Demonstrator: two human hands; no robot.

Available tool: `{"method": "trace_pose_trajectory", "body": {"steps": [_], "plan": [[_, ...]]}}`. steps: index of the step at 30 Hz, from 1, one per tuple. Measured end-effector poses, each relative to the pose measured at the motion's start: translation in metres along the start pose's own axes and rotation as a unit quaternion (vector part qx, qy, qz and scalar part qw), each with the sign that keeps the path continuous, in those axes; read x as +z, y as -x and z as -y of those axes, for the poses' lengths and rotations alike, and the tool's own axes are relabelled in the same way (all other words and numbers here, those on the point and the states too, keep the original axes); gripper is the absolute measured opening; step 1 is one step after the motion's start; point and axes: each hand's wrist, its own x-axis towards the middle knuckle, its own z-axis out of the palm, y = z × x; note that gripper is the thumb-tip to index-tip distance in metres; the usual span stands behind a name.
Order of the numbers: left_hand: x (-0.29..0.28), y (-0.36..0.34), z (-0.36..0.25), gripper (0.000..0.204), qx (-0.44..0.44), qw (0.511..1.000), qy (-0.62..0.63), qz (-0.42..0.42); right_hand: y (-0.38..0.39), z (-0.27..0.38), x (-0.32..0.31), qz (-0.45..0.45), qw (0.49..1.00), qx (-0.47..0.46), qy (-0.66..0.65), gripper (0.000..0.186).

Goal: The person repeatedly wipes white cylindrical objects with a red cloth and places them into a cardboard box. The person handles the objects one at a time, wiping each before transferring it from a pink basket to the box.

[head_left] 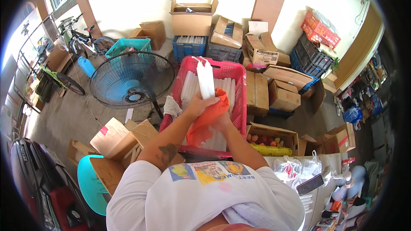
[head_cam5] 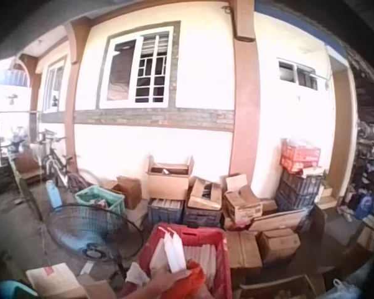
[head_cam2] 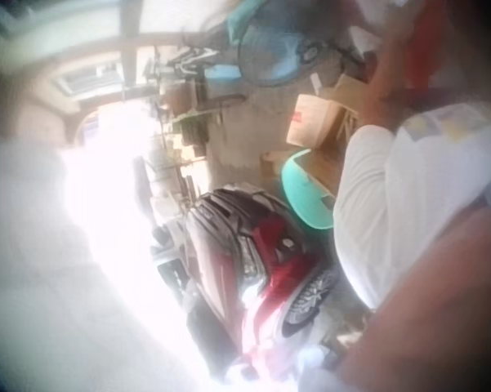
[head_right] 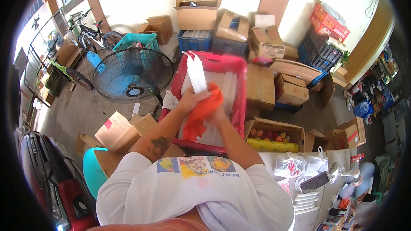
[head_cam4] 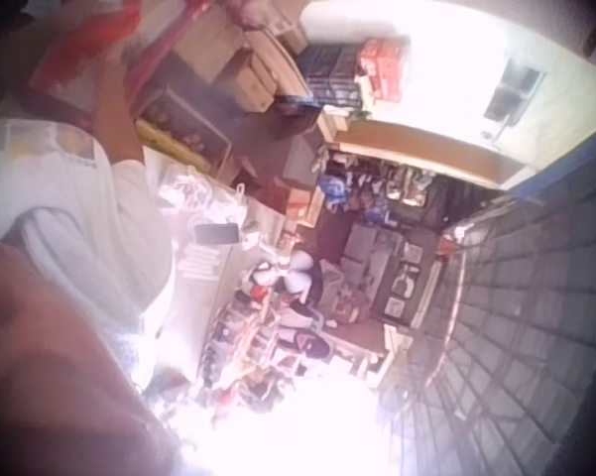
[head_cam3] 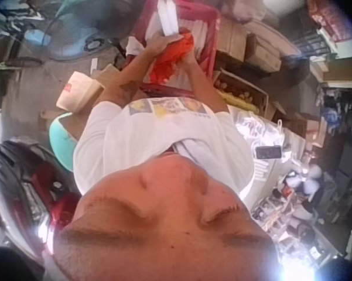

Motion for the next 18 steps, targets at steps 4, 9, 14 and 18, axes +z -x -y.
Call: {"method": "trace_pose_trajectory", "body": {"steps": [4, 9, 14, 18], "plan": [[-0.027, -0.011, -0.011, 0.034, 0.008, 0.995, 0.089, -0.045, 0.026, 0.019, -0.018, -0.030, 0.902, -0.044, 0.429, 0.045], [-0.042, -0.001, 0.000, 0.042, -0.021, 0.984, -0.177, -0.015, 0.028, 0.057, -0.016, -0.054, 0.944, -0.087, 0.315, 0.047], [-0.008, -0.002, 0.048, 0.078, 0.052, 0.885, -0.461, 0.033, -0.030, 0.047, 0.009, -0.125, 0.833, -0.229, 0.488, 0.048], [-0.003, -0.005, 0.065, 0.088, 0.018, 0.855, -0.518, 0.012, -0.048, 0.045, 0.022, -0.244, 0.730, -0.264, 0.581, 0.042]]}}
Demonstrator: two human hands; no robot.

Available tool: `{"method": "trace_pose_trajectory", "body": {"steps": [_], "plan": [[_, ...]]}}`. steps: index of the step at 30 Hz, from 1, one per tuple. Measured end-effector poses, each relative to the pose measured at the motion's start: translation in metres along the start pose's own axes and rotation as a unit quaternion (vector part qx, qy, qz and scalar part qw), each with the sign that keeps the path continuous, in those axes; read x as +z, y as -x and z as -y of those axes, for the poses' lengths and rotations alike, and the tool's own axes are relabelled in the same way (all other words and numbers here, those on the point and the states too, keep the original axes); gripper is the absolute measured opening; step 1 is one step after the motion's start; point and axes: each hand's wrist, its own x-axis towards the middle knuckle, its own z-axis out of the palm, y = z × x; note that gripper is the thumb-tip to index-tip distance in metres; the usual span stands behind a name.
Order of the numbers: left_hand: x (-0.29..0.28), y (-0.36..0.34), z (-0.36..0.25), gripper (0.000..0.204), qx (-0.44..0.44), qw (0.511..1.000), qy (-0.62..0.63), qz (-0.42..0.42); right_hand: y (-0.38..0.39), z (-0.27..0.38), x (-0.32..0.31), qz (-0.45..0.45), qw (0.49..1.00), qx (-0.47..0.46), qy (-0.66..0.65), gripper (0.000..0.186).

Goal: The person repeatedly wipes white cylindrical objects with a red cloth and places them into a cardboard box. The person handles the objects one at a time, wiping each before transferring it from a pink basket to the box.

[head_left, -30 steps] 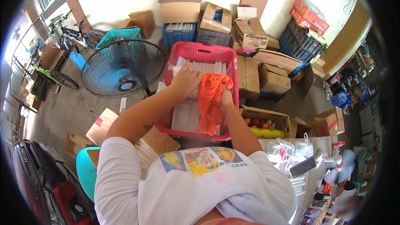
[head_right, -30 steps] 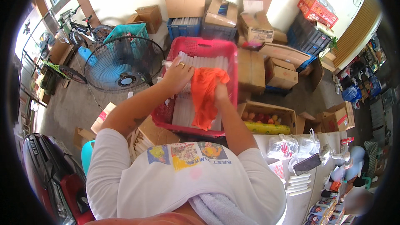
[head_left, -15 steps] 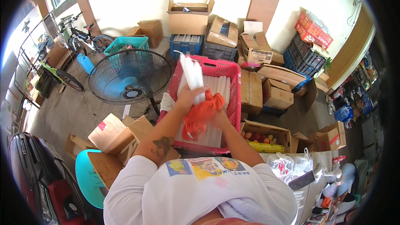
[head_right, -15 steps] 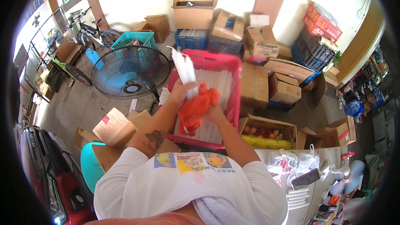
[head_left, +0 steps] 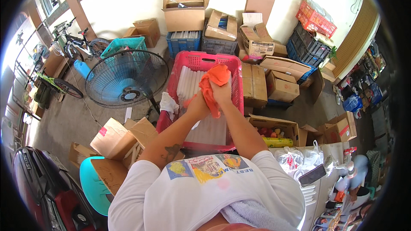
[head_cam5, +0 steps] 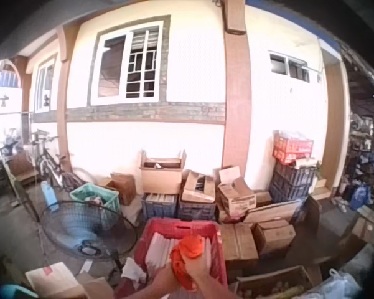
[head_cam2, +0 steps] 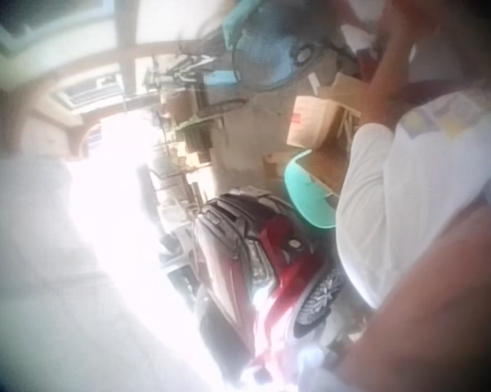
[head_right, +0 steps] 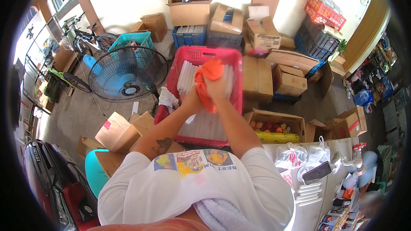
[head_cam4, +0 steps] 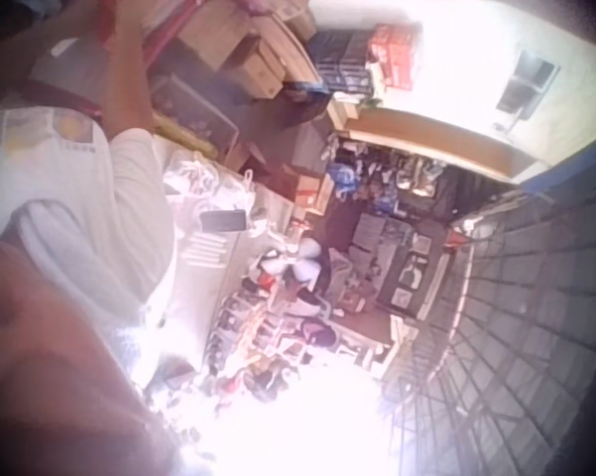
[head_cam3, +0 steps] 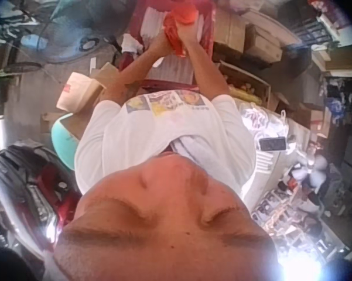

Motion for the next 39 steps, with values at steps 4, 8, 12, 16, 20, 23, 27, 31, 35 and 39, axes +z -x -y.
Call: {"method": "trace_pose_trajectory", "body": {"steps": [4, 8, 12, 16, 20, 23, 27, 31, 35, 39], "plan": [[0.000, 0.013, 0.014, 0.080, 0.044, 0.976, 0.210, 0.044, 0.001, 0.001, -0.018, 0.071, 0.997, 0.008, 0.011, 0.043], [-0.003, 0.029, 0.025, 0.070, -0.091, 0.952, 0.268, 0.120, -0.002, -0.012, -0.021, 0.177, 0.982, 0.060, -0.008, 0.046], [-0.010, 0.041, 0.026, 0.064, -0.098, 0.961, 0.226, 0.126, -0.017, -0.032, -0.015, 0.076, 0.930, 0.229, -0.277, 0.051], [-0.027, 0.053, 0.010, 0.063, -0.067, 0.988, 0.072, 0.119, -0.025, -0.042, -0.033, 0.131, 0.816, 0.229, -0.514, 0.047], [-0.066, 0.052, -0.009, 0.061, -0.086, 0.957, 0.200, 0.194, -0.014, -0.032, -0.039, 0.301, 0.821, 0.224, -0.431, 0.039], [-0.085, 0.043, -0.016, 0.061, -0.136, 0.920, 0.255, 0.263, -0.010, -0.020, -0.021, 0.246, 0.916, 0.141, -0.284, 0.041], [-0.076, 0.036, -0.010, 0.061, -0.142, 0.944, 0.150, 0.259, -0.018, -0.023, -0.005, 0.200, 0.979, 0.009, 0.034, 0.041], [-0.052, 0.041, 0.004, 0.062, -0.094, 0.975, 0.105, 0.172, -0.037, -0.046, -0.014, 0.122, 0.979, 0.103, -0.126, 0.041], [-0.052, 0.049, 0.008, 0.063, -0.064, 0.994, 0.006, 0.083, -0.040, -0.053, -0.036, 0.103, 0.854, 0.227, -0.457, 0.041], [-0.061, 0.042, -0.004, 0.068, -0.107, 0.994, -0.018, -0.011, 0.003, -0.032, -0.040, 0.264, 0.898, 0.034, -0.350, 0.038]]}}
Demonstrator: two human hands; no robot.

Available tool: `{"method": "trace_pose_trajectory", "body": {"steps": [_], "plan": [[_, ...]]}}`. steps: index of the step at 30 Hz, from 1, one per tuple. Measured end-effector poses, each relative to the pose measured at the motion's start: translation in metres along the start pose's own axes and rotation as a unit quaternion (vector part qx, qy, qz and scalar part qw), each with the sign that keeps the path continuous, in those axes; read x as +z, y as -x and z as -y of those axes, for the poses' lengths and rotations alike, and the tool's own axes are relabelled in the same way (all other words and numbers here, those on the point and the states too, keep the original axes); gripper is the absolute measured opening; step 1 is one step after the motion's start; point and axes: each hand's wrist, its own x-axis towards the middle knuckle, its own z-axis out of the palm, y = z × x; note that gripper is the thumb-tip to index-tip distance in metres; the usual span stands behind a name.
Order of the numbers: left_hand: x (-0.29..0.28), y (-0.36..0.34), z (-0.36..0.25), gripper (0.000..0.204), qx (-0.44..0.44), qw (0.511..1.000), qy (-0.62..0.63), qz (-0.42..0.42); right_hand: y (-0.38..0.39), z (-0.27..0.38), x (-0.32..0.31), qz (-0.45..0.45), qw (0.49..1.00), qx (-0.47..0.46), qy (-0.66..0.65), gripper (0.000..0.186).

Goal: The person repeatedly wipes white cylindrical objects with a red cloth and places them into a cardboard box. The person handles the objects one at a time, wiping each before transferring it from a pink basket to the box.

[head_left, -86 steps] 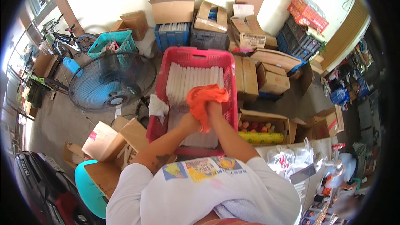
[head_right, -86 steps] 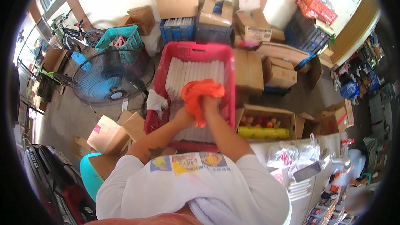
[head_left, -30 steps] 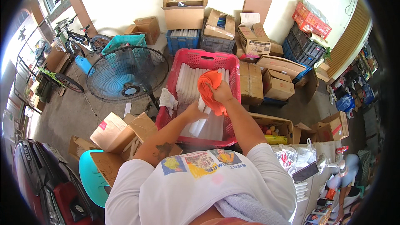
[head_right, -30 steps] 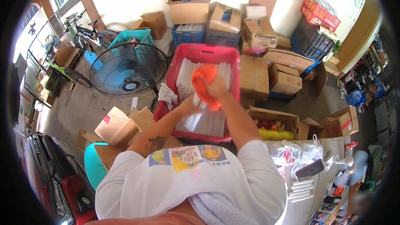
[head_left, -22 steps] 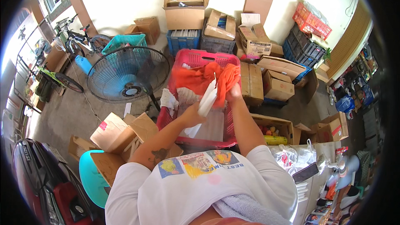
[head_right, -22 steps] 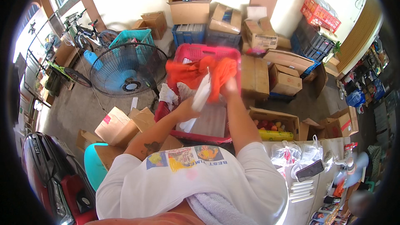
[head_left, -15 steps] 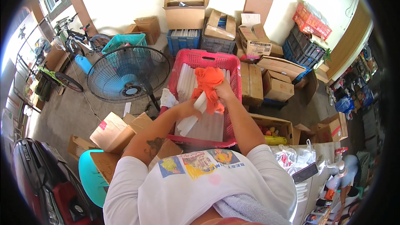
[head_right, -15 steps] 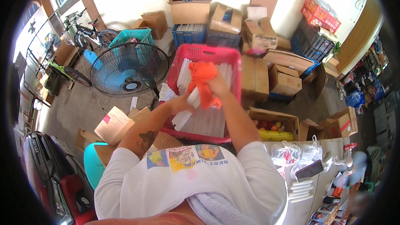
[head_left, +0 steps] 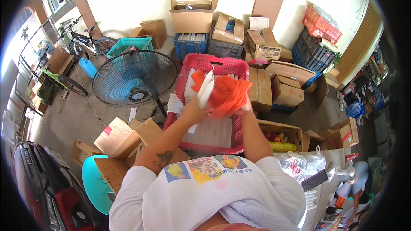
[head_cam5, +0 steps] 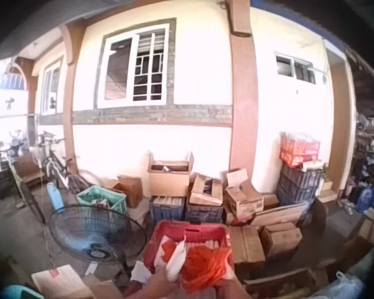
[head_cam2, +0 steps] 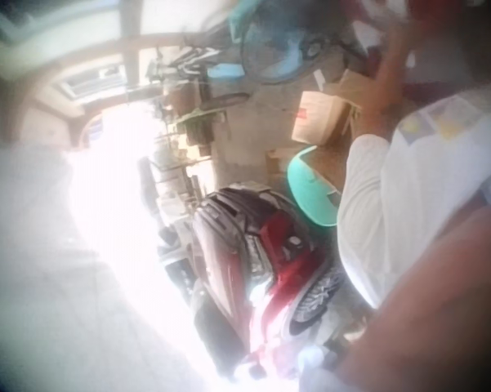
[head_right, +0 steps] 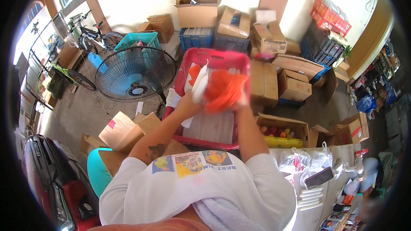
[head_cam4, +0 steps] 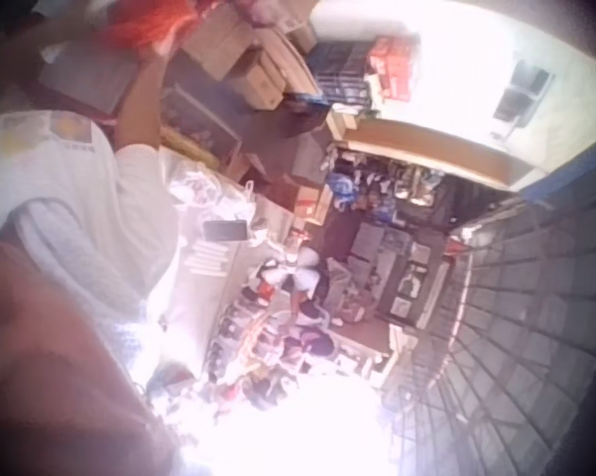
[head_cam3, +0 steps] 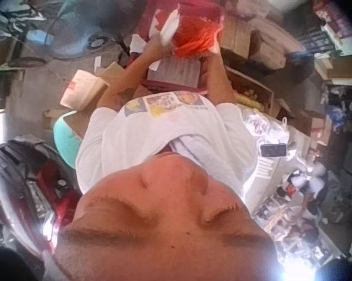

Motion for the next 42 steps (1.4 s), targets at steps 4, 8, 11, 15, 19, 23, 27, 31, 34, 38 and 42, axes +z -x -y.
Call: {"method": "trace_pose_trajectory", "body": {"steps": [4, 8, 11, 15, 19, 23, 27, 31, 34, 38, 42], "plan": [[0.021, 0.000, -0.015, 0.078, 0.028, 0.990, -0.135, 0.028, 0.007, -0.016, 0.050, -0.196, 0.964, 0.096, -0.154, 0.041], [0.029, 0.009, -0.001, 0.092, 0.170, 0.976, -0.136, 0.002, -0.010, -0.008, 0.048, -0.346, 0.910, 0.105, -0.204, 0.033], [0.022, 0.016, 0.013, 0.082, 0.024, 0.974, 0.216, 0.072, -0.013, 0.021, 0.029, -0.239, 0.930, 0.061, -0.271, 0.028], [0.022, 0.022, 0.006, 0.067, -0.166, 0.742, 0.648, 0.043, -0.014, 0.041, 0.042, -0.085, 0.958, 0.070, -0.264, 0.030], [0.018, 0.012, -0.009, 0.058, -0.101, 0.795, 0.593, -0.079, -0.021, 0.036, 0.070, -0.187, 0.956, -0.003, -0.225, 0.026], [0.011, -0.004, -0.015, 0.054, -0.028, 0.777, 0.619, -0.110, -0.014, 0.028, 0.091, -0.284, 0.900, 0.096, -0.317, 0.022], [0.016, -0.005, -0.019, 0.053, -0.019, 0.761, 0.635, -0.134, -0.009, 0.027, 0.104, -0.215, 0.928, 0.120, -0.278, 0.020], [0.007, 0.007, -0.025, 0.053, -0.021, 0.835, 0.545, -0.072, -0.007, 0.025, 0.099, -0.183, 0.962, 0.063, -0.191, 0.024], [-0.017, 0.006, -0.030, 0.051, 0.000, 0.898, 0.440, -0.016, 0.000, 0.019, 0.085, -0.137, 0.975, 0.094, -0.150, 0.031], [-0.036, -0.015, -0.031, 0.050, 0.009, 0.815, 0.560, 0.148, 0.003, 0.003, 0.074, -0.069, 0.992, 0.098, 0.037, 0.039], [-0.008, -0.013, -0.024, 0.053, -0.046, 0.682, 0.707, 0.181, -0.010, -0.006, 0.062, -0.077, 0.979, 0.064, 0.180, 0.048]]}}
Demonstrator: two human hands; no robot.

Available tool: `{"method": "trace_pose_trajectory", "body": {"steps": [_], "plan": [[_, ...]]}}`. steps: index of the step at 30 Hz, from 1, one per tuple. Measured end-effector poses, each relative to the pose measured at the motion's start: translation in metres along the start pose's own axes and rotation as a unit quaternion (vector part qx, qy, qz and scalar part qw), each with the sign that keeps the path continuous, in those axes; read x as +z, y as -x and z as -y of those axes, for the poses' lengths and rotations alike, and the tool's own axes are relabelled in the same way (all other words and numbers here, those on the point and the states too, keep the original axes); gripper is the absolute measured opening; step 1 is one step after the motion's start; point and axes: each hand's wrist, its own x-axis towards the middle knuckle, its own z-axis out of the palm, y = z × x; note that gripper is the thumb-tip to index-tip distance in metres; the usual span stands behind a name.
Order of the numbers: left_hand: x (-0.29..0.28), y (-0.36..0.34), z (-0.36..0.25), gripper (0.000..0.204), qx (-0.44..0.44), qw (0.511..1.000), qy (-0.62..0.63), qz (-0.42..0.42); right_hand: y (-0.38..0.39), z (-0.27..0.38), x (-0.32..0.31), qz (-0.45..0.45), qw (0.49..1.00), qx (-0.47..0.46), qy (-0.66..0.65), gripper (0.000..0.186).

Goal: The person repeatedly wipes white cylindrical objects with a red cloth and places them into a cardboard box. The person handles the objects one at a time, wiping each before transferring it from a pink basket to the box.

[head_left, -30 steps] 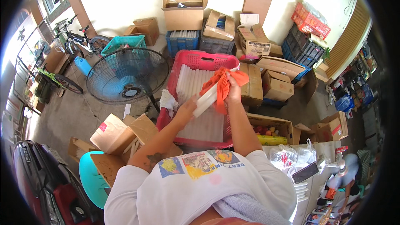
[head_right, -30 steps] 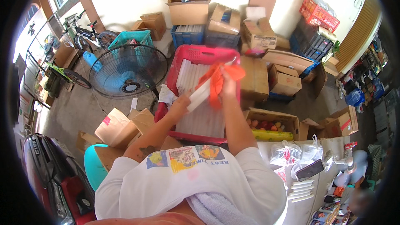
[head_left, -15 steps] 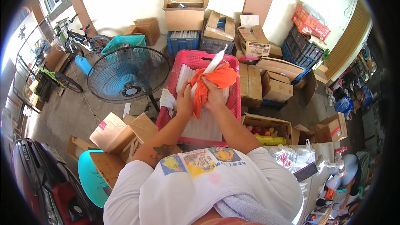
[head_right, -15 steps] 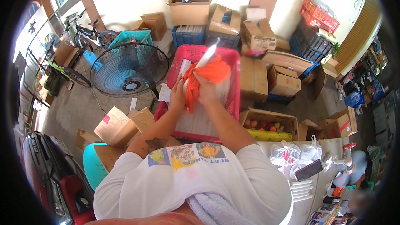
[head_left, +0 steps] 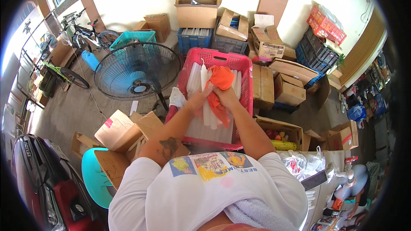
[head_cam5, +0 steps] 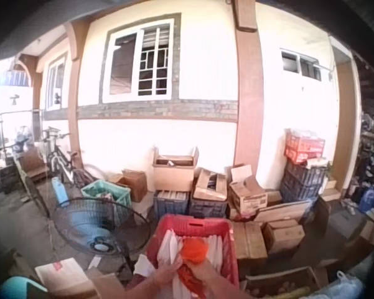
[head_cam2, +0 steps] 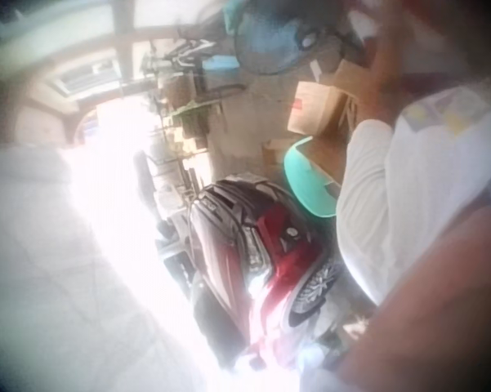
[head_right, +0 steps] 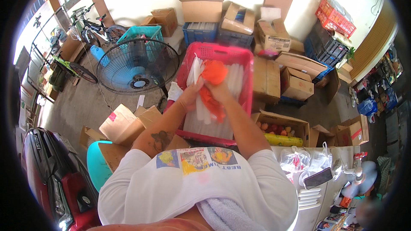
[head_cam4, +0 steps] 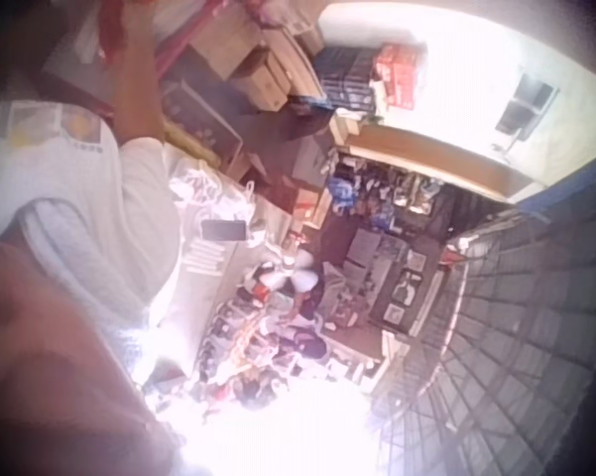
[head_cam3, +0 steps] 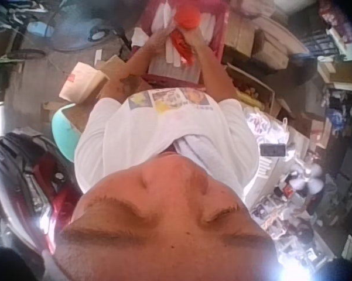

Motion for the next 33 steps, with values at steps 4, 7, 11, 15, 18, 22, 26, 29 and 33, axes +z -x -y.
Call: {"method": "trace_pose_trajectory", "body": {"steps": [4, 7, 11, 15, 18, 22, 26, 29, 33], "plan": [[-0.004, 0.002, 0.029, 0.065, 0.036, 0.986, -0.163, 0.005, -0.022, -0.015, -0.010, -0.108, 0.991, 0.047, 0.070, 0.046], [-0.003, 0.005, 0.043, 0.082, 0.069, 0.972, -0.225, 0.003, -0.035, -0.032, -0.014, -0.184, 0.972, 0.104, 0.107, 0.037], [-0.003, 0.007, 0.046, 0.090, 0.099, 0.944, -0.306, -0.070, -0.031, -0.039, -0.012, -0.250, 0.968, 0.000, -0.034, 0.031], [-0.011, 0.013, 0.041, 0.087, 0.103, 0.928, -0.348, -0.085, -0.007, -0.015, 0.000, -0.197, 0.939, 0.069, -0.274, 0.020], [-0.022, 0.021, 0.037, 0.068, 0.120, 0.971, -0.207, 0.005, 0.007, 0.005, 0.014, -0.123, 0.875, 0.122, -0.452, 0.017], [-0.047, 0.030, 0.032, 0.052, -0.016, 0.994, 0.099, 0.033, 0.038, 0.000, 0.035, -0.056, 0.952, 0.046, -0.299, 0.023], [-0.064, 0.041, 0.036, 0.045, 0.015, 0.993, 0.117, 0.016, 0.066, -0.013, 0.043, -0.001, 0.997, 0.040, -0.066, 0.029], [-0.068, 0.054, 0.035, 0.041, 0.041, 0.984, 0.166, 0.057, 0.080, -0.006, 0.045, 0.059, 0.997, 0.020, -0.054, 0.032], [-0.060, 0.062, 0.038, 0.038, 0.047, 0.989, 0.124, -0.063, 0.087, 0.011, 0.042, 0.146, 0.985, 0.068, 0.056, 0.041]]}}
